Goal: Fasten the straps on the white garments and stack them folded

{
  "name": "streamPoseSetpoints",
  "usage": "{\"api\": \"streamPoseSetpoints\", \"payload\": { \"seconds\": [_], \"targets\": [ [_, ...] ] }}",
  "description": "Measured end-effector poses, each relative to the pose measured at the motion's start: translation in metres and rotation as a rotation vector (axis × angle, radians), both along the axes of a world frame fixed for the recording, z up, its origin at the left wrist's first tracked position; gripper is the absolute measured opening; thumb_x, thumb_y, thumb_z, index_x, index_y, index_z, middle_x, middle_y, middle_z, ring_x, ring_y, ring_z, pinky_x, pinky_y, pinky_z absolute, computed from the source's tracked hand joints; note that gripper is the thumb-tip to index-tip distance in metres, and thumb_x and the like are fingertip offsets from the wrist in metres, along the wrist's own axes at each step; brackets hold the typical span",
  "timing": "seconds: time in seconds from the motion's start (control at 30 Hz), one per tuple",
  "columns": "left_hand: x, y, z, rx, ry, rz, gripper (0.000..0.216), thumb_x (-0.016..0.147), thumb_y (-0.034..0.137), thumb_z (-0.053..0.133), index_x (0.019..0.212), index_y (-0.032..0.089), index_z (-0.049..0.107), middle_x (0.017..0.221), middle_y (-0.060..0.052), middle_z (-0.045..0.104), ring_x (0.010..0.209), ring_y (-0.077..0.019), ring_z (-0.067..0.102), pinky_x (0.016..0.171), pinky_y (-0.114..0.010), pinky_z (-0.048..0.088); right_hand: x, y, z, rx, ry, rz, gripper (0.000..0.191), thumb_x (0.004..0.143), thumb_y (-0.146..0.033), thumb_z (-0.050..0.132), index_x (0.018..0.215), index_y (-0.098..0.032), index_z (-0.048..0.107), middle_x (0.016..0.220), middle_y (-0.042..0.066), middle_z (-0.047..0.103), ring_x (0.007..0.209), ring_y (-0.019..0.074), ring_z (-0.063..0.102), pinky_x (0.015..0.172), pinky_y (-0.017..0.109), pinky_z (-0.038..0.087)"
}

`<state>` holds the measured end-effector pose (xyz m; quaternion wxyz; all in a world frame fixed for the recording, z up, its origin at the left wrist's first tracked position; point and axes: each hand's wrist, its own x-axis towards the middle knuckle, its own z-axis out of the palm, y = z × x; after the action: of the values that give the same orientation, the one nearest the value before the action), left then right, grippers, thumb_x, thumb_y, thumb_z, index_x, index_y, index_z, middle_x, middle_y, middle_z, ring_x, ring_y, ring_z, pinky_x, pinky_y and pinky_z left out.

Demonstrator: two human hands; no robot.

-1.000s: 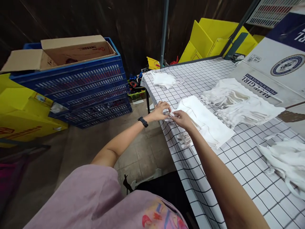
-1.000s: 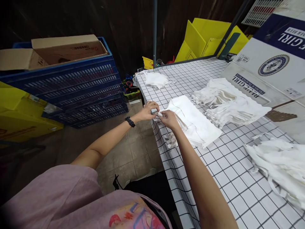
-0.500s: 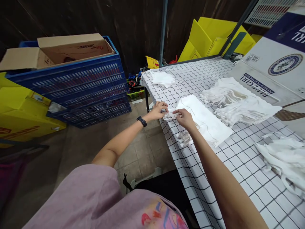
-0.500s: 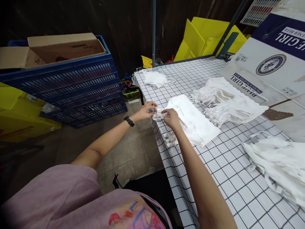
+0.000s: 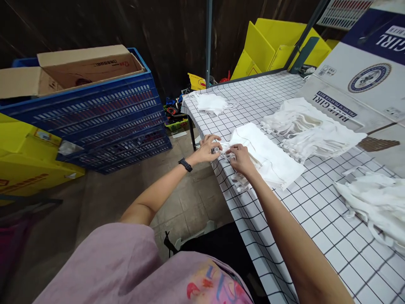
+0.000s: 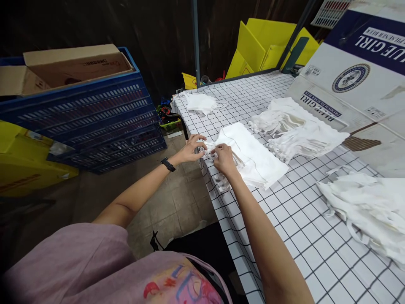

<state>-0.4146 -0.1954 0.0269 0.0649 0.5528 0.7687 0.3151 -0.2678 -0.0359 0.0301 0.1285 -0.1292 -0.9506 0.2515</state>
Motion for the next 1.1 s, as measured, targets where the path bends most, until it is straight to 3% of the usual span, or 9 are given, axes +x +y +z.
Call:
{"api": "streamPoseSetpoints", "payload": {
  "seconds": [0.4,0.57,0.67,0.8,0.87,0.97,1.1],
  "targets": [
    [0.004,0.007,0.009,-0.109,0.154,-0.067,0.007,0.076,0.019,0.068,0.083,0.019,0.068,0.146,-0.011,0.052,0.134,-0.0365,0.039,0.095,-0.051,0.036,-0.002,0.003,0.001,0.009,-0.015,-0.061,0.049,0.075,0.001,0.049,0.111,-0.015,0.078,0.12,0.018,0.06,0.114,0.0353,0.05,0.104,0.049,0.043],
    [0.005,0.008,0.005,-0.073,0.118,-0.029,0.026,0.088,0.042,0.07,0.08,0.019,0.064,0.14,-0.011,0.058,0.129,-0.0353,0.043,0.095,-0.05,0.038,0.004,0.001,0.005,-0.031,0.016,-0.092,0.05,0.076,0.002,0.045,0.115,-0.009,0.074,0.121,0.02,0.058,0.111,0.0326,0.058,0.101,0.045,0.049],
    [0.006,0.006,-0.001,0.011,0.099,0.004,0.024,0.095,0.044,0.063,0.093,0.02,0.064,0.136,-0.012,0.06,0.127,-0.0324,0.046,0.096,-0.048,0.039,0.005,-0.019,0.005,-0.066,0.033,-0.054,0.05,0.076,0.003,0.044,0.114,-0.009,0.074,0.119,0.019,0.061,0.106,0.0278,0.064,0.097,0.039,0.053],
    [0.007,0.003,-0.003,0.081,0.175,-0.105,0.02,0.098,0.037,0.056,0.107,0.023,0.067,0.142,-0.011,0.057,0.129,-0.0314,0.045,0.099,-0.049,0.037,0.011,-0.039,0.013,-0.089,0.088,-0.018,0.05,0.075,0.003,0.044,0.111,-0.012,0.074,0.12,0.016,0.066,0.114,0.027,0.065,0.104,0.039,0.051],
    [0.007,0.003,-0.002,0.042,0.242,-0.152,0.017,0.096,0.034,0.058,0.1,0.024,0.07,0.147,-0.011,0.054,0.134,-0.034,0.042,0.101,-0.052,0.035,0.023,-0.031,0.021,-0.095,0.173,-0.039,0.049,0.076,0.002,0.043,0.11,-0.014,0.074,0.122,0.015,0.067,0.118,0.0272,0.065,0.106,0.04,0.051],
    [0.005,0.003,0.001,-0.011,0.263,-0.164,0.015,0.093,0.03,0.061,0.085,0.022,0.071,0.15,-0.009,0.053,0.137,-0.036,0.039,0.102,-0.054,0.035,0.053,0.005,0.032,-0.099,0.319,-0.179,0.048,0.079,-0.001,0.041,0.111,-0.016,0.074,0.128,0.014,0.069,0.122,0.0264,0.065,0.109,0.043,0.05],
    [-0.002,0.003,0.007,0.037,0.167,-0.113,0.013,0.09,0.028,0.061,0.082,0.021,0.068,0.143,-0.009,0.057,0.134,-0.0336,0.042,0.106,-0.055,0.038,0.102,0.055,0.032,-0.081,0.291,-0.366,0.046,0.087,-0.009,0.042,0.121,-0.016,0.072,0.138,0.014,0.068,0.13,0.0272,0.062,0.113,0.049,0.047]
  ]
}}
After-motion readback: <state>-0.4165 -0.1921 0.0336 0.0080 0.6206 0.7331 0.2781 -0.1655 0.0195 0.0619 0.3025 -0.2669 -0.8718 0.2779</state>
